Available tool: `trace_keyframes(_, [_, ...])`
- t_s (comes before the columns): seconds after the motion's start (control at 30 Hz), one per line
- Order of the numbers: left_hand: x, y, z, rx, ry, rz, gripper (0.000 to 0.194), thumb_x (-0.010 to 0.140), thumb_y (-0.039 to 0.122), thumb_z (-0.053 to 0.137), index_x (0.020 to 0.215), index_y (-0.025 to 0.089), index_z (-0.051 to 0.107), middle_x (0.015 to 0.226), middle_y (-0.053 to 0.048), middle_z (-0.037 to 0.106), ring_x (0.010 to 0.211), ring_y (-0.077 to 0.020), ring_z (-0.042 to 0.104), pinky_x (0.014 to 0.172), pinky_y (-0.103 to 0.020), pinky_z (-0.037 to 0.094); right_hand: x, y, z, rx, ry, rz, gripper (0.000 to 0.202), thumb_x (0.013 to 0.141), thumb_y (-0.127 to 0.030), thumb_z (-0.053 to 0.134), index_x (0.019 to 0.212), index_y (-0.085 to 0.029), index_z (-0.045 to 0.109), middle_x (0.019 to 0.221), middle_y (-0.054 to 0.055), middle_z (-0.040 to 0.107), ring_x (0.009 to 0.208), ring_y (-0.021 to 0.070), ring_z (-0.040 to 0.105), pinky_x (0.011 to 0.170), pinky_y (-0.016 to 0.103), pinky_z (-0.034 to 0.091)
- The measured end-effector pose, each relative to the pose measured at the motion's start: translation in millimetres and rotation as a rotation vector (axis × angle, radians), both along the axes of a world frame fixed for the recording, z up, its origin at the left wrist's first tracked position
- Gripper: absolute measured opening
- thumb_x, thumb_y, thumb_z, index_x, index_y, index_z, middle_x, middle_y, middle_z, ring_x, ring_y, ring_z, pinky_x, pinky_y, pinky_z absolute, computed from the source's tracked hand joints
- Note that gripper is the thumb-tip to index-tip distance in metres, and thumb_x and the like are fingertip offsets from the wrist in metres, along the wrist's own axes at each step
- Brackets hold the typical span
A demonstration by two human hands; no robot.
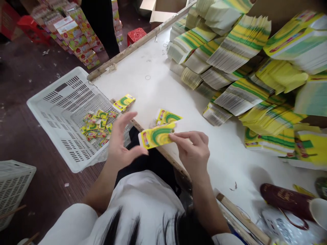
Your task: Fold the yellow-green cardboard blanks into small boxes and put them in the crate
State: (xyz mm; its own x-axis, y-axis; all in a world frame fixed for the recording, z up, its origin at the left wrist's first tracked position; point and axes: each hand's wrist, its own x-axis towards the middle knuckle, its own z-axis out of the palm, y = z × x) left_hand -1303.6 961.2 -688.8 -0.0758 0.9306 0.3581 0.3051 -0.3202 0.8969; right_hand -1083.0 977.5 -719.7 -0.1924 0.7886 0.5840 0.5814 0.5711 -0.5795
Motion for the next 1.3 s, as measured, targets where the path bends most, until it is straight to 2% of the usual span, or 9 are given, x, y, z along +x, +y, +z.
trace_keyframes(0.1, [4, 1, 7.0, -0.237, 0.371, -0.203, 0.101, 0.061, 0.049, 0.091, 0.146, 0.021, 0.042, 0.142, -0.014, 0.056, 0.133, -0.0342, 0.053, 0.111, -0.046, 0.045, -4, -4, -0.2, 0.044, -0.047, 0.197, 0.037, 0.089, -0.006, 0.065, 0.108, -0.036, 0.072, 0.093, -0.002, 0.073, 0.093, 0.0179, 0.063, 0.105, 0.043, 0.043])
trace_keyframes(0.23, [18, 3, -7.6, -0.49, 0.418, -0.246, 0.06, 0.077, 0.036, 0.077, 0.128, 0.022, 0.05, 0.103, -0.003, 0.07, 0.092, -0.0225, 0.07, 0.079, -0.032, 0.056, -12, -9, -9.6, -0.137, 0.18, 0.14, 0.058, 0.092, -0.031, 0.068, 0.146, -0.038, 0.047, 0.141, 0.006, 0.056, 0.135, 0.0279, 0.048, 0.118, 0.052, 0.035])
trace_keyframes(0.47, [34, -7, -24.5, -0.217, 0.388, -0.31, 0.072, 0.072, 0.024, 0.071, 0.133, 0.026, 0.032, 0.121, -0.007, 0.06, 0.095, -0.0215, 0.068, 0.078, -0.032, 0.055, -26, -8, -24.4, -1.128, 0.836, 0.523, 0.06, 0.096, -0.062, 0.049, 0.147, -0.031, 0.047, 0.153, 0.004, 0.05, 0.139, 0.027, 0.05, 0.113, 0.048, 0.048])
trace_keyframes(0.57, [35, -8, -25.7, -0.111, 0.433, -0.324, 0.06, 0.073, 0.022, 0.068, 0.123, 0.026, 0.036, 0.115, -0.006, 0.058, 0.102, -0.0238, 0.066, 0.078, -0.033, 0.054, -32, -8, -25.2, -1.275, 0.952, 0.664, 0.065, 0.091, -0.061, 0.058, 0.148, -0.032, 0.046, 0.152, 0.003, 0.051, 0.141, 0.027, 0.049, 0.116, 0.047, 0.046])
trace_keyframes(0.73, [30, -5, -25.8, -0.28, 0.44, -0.328, 0.046, 0.072, 0.025, 0.069, 0.104, 0.025, 0.036, 0.096, 0.0, 0.055, 0.081, -0.0184, 0.064, 0.07, -0.03, 0.052, -28, -16, -28.2, -1.01, 0.805, 0.547, 0.079, 0.091, -0.071, 0.049, 0.156, -0.03, 0.034, 0.159, 0.004, 0.041, 0.147, 0.0274, 0.039, 0.12, 0.047, 0.039])
trace_keyframes(0.9, [31, -8, -33.8, -0.21, 0.423, -0.312, 0.069, 0.074, 0.028, 0.073, 0.125, 0.022, 0.028, 0.116, -0.011, 0.052, 0.105, -0.0271, 0.063, 0.08, -0.038, 0.055, -23, -21, -20.7, -0.65, 0.435, 0.395, 0.047, 0.101, -0.03, 0.049, 0.147, -0.034, 0.05, 0.155, 0.0, 0.047, 0.143, 0.0213, 0.045, 0.122, 0.041, 0.035])
trace_keyframes(1.03, [27, -13, -27.3, -0.206, 0.582, -0.171, 0.071, 0.072, 0.029, 0.081, 0.126, 0.023, 0.036, 0.124, -0.012, 0.052, 0.119, -0.0311, 0.056, 0.095, -0.046, 0.051, -19, -17, -22.4, -0.595, 0.527, 0.137, 0.05, 0.099, -0.026, 0.053, 0.149, -0.031, 0.048, 0.147, 0.004, 0.056, 0.137, 0.0222, 0.053, 0.116, 0.042, 0.045])
trace_keyframes(1.2, [11, -13, -12.3, -0.19, 0.541, -0.109, 0.047, 0.076, 0.029, 0.079, 0.114, 0.022, 0.052, 0.108, -0.006, 0.062, 0.103, -0.0234, 0.062, 0.088, -0.035, 0.052, -5, -13, -21.9, -0.441, 0.203, 0.312, 0.055, 0.094, -0.03, 0.063, 0.147, -0.029, 0.05, 0.164, 0.008, 0.029, 0.149, 0.029, 0.034, 0.115, 0.045, 0.044])
trace_keyframes(1.3, [3, -9, -9.8, -0.179, 0.502, -0.137, 0.051, 0.073, 0.032, 0.084, 0.114, 0.022, 0.055, 0.107, -0.005, 0.064, 0.102, -0.0228, 0.063, 0.088, -0.035, 0.052, 9, -5, -15.2, -0.397, 0.129, 0.377, 0.035, 0.098, -0.032, 0.058, 0.132, -0.028, 0.066, 0.16, 0.009, 0.039, 0.142, 0.0284, 0.046, 0.112, 0.045, 0.048])
